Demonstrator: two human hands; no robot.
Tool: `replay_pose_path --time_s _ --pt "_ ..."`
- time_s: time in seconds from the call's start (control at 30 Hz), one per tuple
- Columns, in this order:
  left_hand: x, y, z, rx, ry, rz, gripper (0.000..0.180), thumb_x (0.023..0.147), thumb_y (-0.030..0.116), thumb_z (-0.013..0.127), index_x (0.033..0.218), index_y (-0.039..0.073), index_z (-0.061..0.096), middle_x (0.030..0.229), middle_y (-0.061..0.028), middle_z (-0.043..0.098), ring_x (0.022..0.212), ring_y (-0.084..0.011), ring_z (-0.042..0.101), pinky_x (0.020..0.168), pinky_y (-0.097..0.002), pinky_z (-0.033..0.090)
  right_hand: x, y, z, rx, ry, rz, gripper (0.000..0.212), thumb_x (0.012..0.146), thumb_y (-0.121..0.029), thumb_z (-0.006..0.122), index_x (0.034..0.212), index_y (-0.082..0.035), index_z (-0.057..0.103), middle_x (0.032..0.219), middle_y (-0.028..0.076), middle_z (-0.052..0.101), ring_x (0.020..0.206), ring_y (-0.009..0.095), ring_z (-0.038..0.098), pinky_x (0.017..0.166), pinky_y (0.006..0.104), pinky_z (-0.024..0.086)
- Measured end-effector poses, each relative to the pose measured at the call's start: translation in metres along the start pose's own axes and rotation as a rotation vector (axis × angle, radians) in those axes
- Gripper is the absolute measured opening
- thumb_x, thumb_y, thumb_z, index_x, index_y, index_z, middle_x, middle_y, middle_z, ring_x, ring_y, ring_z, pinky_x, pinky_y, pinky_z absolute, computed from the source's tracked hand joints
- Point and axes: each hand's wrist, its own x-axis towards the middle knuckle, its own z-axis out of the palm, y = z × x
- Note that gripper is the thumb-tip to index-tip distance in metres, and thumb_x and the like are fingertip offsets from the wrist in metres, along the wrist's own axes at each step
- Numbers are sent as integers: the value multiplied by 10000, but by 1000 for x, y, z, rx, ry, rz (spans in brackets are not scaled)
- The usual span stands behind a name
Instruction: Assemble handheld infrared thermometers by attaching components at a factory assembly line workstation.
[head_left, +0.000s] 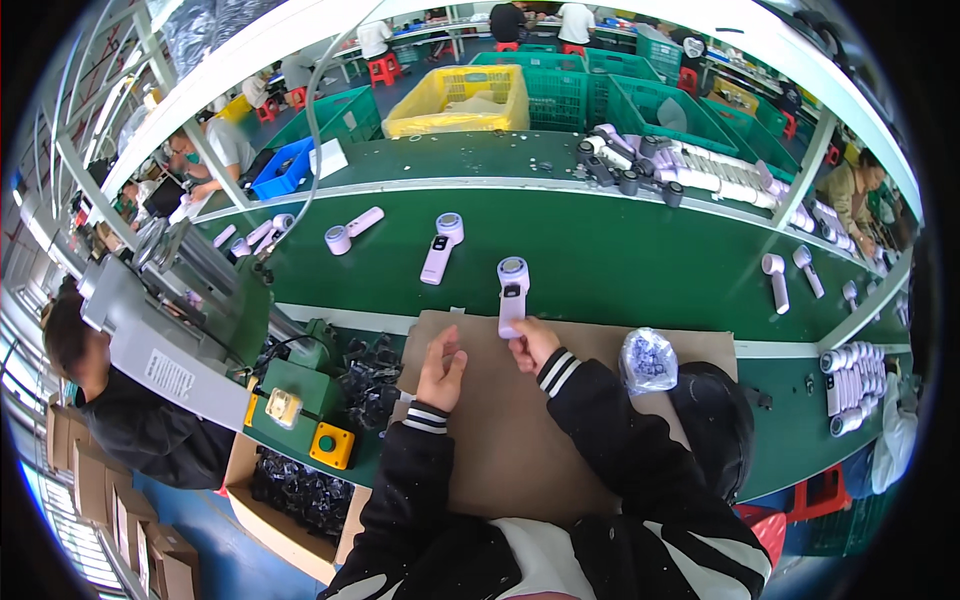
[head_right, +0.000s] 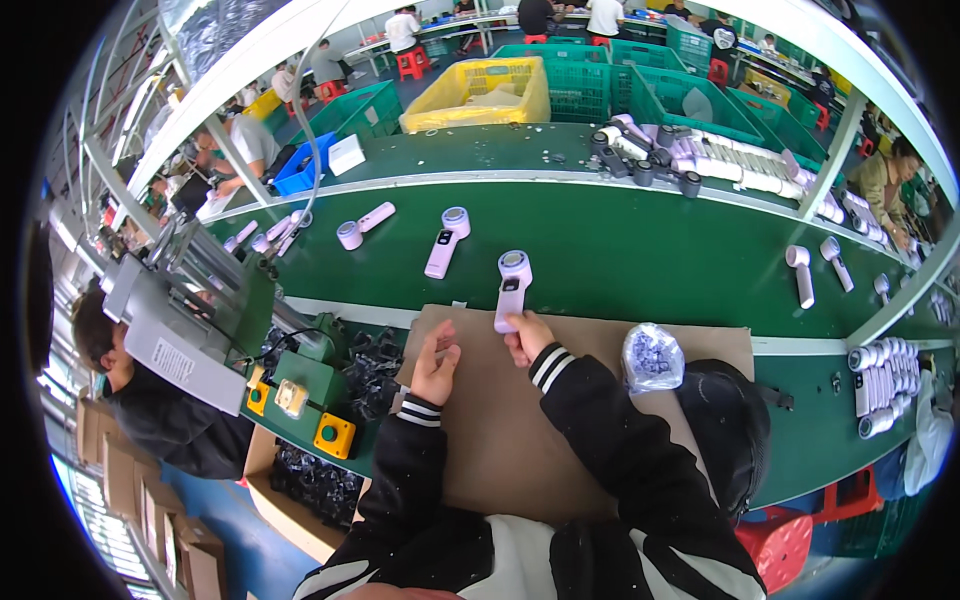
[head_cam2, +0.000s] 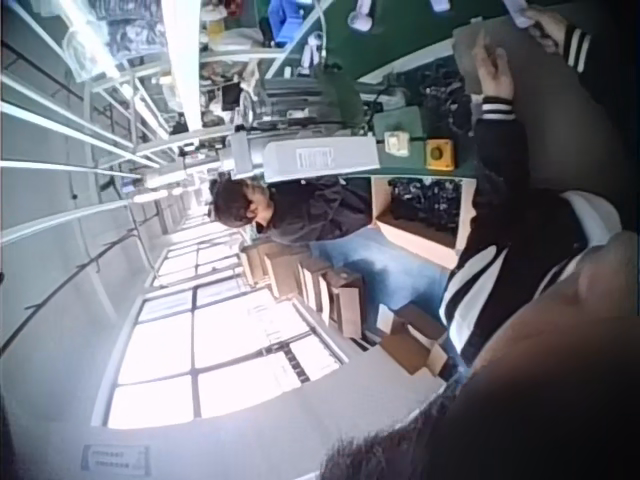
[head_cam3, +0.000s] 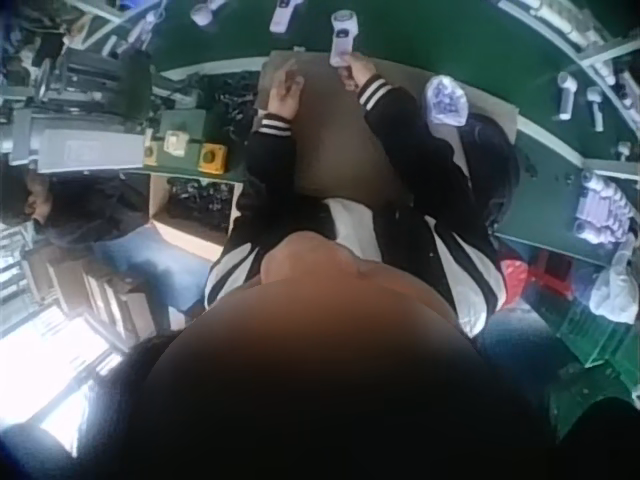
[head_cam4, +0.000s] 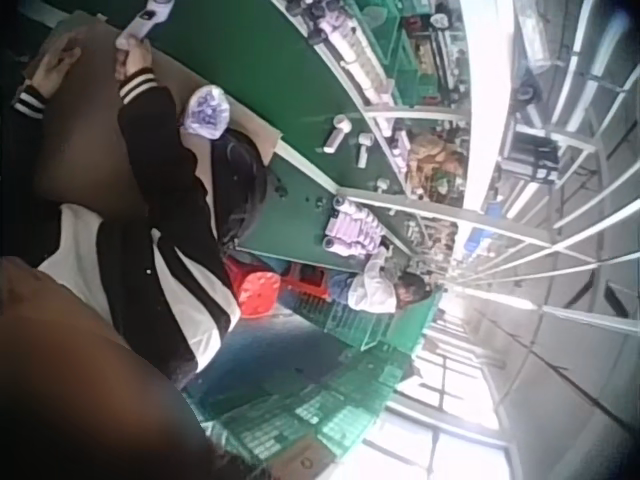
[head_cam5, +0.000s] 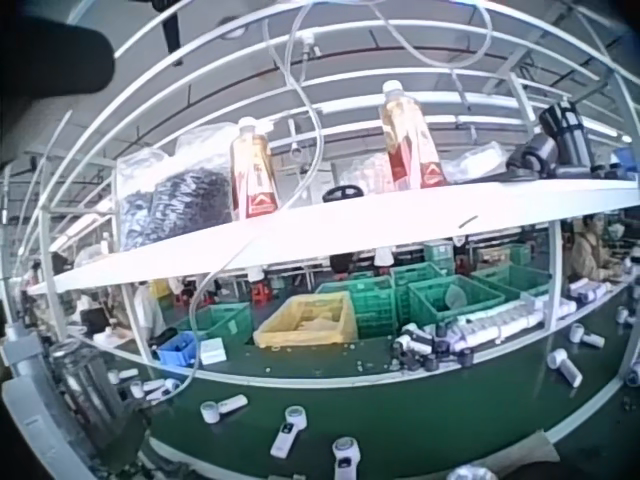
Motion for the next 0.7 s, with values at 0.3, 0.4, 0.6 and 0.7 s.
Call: replay_pose_path --time_s 0.3,0.4,0.6,0.7 --pt "-1 3 8 28 -15 23 385 892 14 507 1273 68 502 1156 -105 545 975 -192 552 818 -280 463 -8 -40 -16 61 297 -411 582 906 -56 453 1412 -77 167 1289 188 455 745 287 639 527 321 466" --pt "-1 4 16 1 -48 10 346 894 8 489 1233 61 539 1115 -101 574 934 -186 572 790 -263 465 -21 -47 -18 13 259 -447 662 910 -35 434 1468 -90 84 1388 193 376 876 315 648 642 328 504" --pt "-12 -8 9 -6 -89 57 273 881 -6 491 1123 43 609 931 -57 661 779 -183 617 712 -263 487 -145 -95 37 -569 -242 -837 422 929 -2 396 1350 -28 394 1168 158 577 798 207 627 649 278 483" --pt "-14 1 16 14 -126 97 265 884 9 490 1116 51 610 918 -61 670 770 -207 627 704 -287 494 -170 -102 -8 -837 7 -887 297 910 1 421 1194 -35 495 971 110 592 688 161 577 586 252 458"
